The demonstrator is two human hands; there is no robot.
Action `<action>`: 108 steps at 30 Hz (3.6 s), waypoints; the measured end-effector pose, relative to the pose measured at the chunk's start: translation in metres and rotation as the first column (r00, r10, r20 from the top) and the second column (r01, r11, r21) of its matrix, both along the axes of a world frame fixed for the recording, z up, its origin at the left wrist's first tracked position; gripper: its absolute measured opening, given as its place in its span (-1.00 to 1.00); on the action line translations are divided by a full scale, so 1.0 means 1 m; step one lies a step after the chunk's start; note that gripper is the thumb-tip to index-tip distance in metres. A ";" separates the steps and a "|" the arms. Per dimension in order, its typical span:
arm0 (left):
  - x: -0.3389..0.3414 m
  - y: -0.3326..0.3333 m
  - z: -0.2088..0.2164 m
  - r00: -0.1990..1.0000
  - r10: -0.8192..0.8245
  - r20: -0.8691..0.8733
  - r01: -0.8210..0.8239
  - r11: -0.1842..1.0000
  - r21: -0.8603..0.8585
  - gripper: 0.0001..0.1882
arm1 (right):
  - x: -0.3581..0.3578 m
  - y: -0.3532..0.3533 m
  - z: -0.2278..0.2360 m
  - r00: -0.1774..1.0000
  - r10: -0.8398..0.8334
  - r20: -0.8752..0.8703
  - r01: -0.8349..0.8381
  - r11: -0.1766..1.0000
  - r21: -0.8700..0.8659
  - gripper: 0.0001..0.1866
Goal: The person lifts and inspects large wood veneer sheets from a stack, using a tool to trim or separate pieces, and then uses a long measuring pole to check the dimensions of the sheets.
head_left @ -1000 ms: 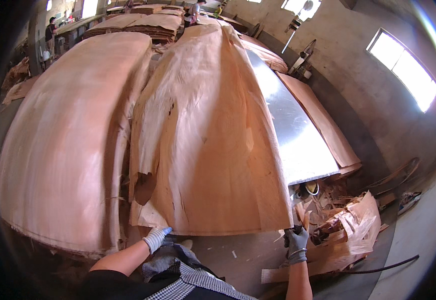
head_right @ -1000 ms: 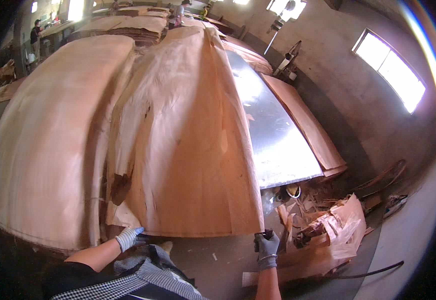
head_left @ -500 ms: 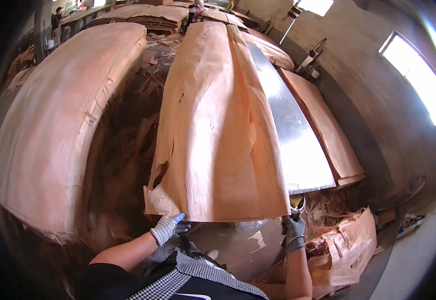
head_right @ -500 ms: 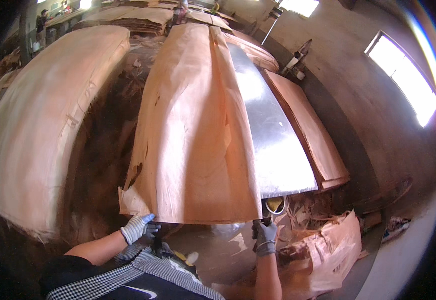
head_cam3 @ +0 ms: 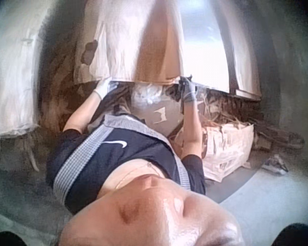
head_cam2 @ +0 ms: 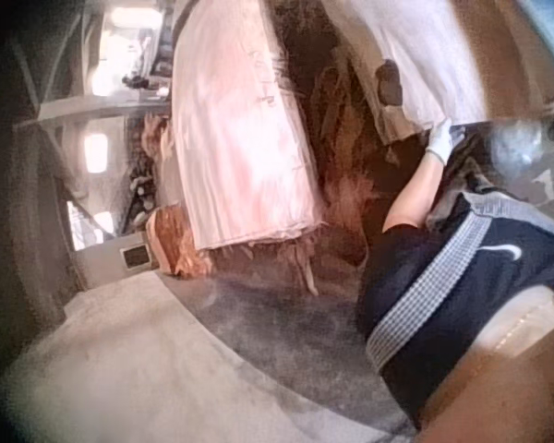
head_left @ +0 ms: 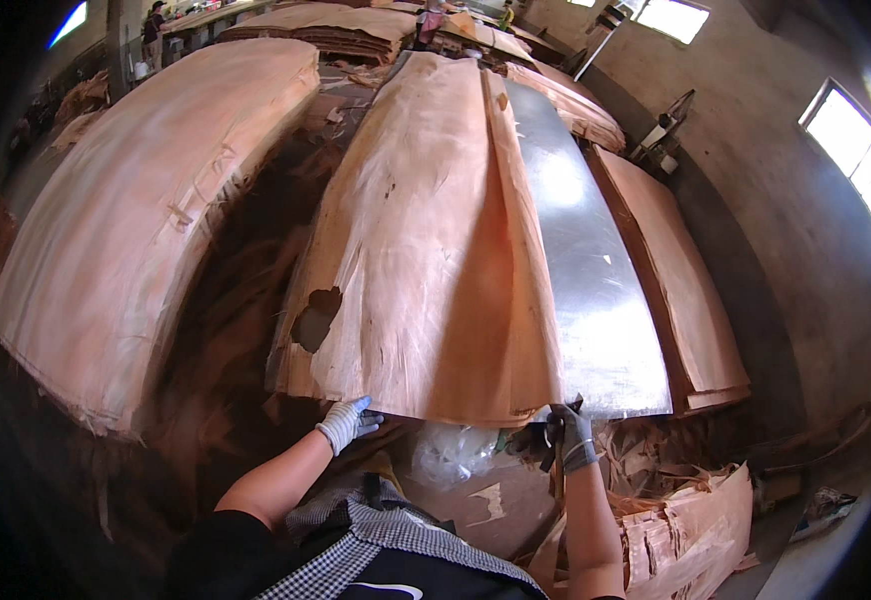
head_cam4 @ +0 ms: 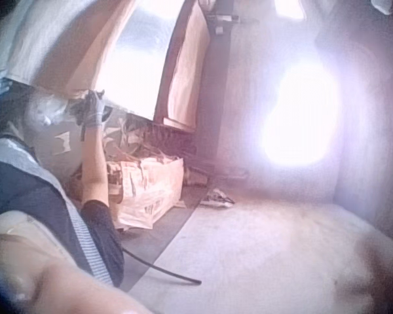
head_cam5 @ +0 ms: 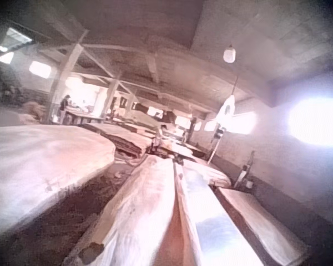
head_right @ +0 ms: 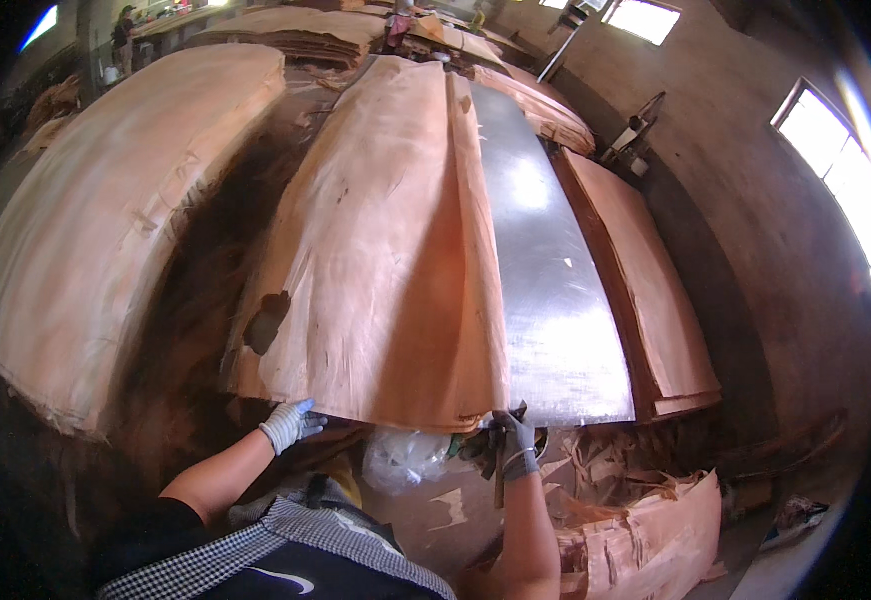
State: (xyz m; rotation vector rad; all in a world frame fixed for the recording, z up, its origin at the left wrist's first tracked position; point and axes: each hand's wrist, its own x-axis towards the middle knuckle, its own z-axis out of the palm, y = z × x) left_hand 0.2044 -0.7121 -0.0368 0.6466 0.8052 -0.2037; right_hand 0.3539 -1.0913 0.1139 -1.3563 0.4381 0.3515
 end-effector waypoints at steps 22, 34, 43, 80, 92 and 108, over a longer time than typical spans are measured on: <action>0.067 -0.010 -0.037 0.993 0.107 -0.046 -0.110 0.991 -0.075 -0.66 | 0.084 -0.145 -0.048 0.961 0.193 0.200 0.002 0.715 -0.700 -0.78; 0.074 -0.015 -0.045 0.967 0.120 -0.226 -0.094 0.988 0.125 -0.62 | 0.129 -0.196 -0.075 0.963 0.155 0.221 0.010 0.798 -0.603 -0.85; 0.075 -0.028 -0.034 0.936 0.238 -0.260 -0.167 0.949 0.267 -0.62 | 0.087 -0.319 -0.124 0.958 0.230 0.173 0.039 0.493 -0.869 -0.73; 0.091 -0.082 -0.036 0.874 0.390 -0.291 -0.248 0.871 0.424 -0.74 | 0.094 -0.454 -0.076 0.957 0.268 0.112 0.108 0.032 -0.994 -0.72; 0.091 -0.082 -0.034 0.870 0.387 -0.306 -0.224 0.862 0.455 -0.80 | 0.030 -0.351 -0.130 0.991 -0.012 0.132 0.084 0.828 -0.555 -0.71; 0.122 -0.153 0.008 0.903 0.430 -0.016 -0.429 0.903 0.026 -0.71 | 0.124 -0.203 -0.112 0.939 0.330 -0.099 -0.295 0.918 0.266 -0.77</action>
